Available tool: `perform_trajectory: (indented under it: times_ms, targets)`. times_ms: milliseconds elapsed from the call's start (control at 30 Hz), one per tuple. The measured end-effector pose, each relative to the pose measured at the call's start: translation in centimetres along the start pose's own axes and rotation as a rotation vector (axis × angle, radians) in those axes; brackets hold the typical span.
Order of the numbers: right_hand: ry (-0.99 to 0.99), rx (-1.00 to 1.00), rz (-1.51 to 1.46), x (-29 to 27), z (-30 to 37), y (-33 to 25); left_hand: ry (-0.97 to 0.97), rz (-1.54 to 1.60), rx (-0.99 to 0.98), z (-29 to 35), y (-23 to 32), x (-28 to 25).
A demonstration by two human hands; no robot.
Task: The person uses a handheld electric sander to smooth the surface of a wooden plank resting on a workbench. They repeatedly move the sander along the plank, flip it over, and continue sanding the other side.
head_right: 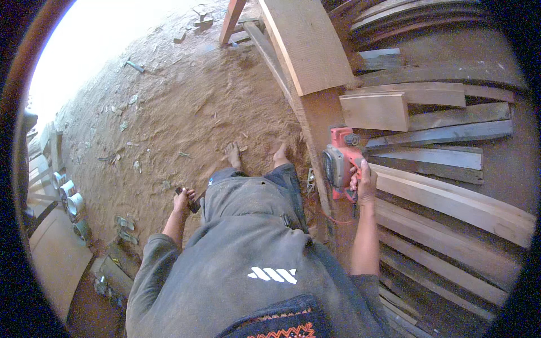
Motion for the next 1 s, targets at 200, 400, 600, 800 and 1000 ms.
perform_trajectory:
  times_ms: [200,400,600,800,1000]
  targets:
    - [0.005,0.016,-0.018,0.0,0.2,-0.1,-0.088,0.005,0.125,-1.4,2.9,2.8]
    - [-0.015,0.004,-0.014,0.0,-0.3,0.2,-0.109,0.109,0.289,0.2,6.5,4.5]
    - [-0.015,0.006,-0.053,-0.5,-0.2,0.8,-0.055,0.034,0.178,0.7,4.4,2.9]
    - [-0.006,-0.011,-0.041,-0.4,-0.2,0.6,0.029,0.095,0.091,1.2,0.6,0.2]
    - [-0.012,0.005,-0.020,-0.2,-0.1,0.4,0.010,0.065,0.012,1.8,-0.4,0.4]
Point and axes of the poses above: each hand's wrist, its own z-axis away from the middle knuckle, its own x-axis out of the palm, y = z × x, the point moved 1 cm from there along -z, towards the middle knuckle, and after that the axes turned 15 degrees about -y, right-handed, at the moved point
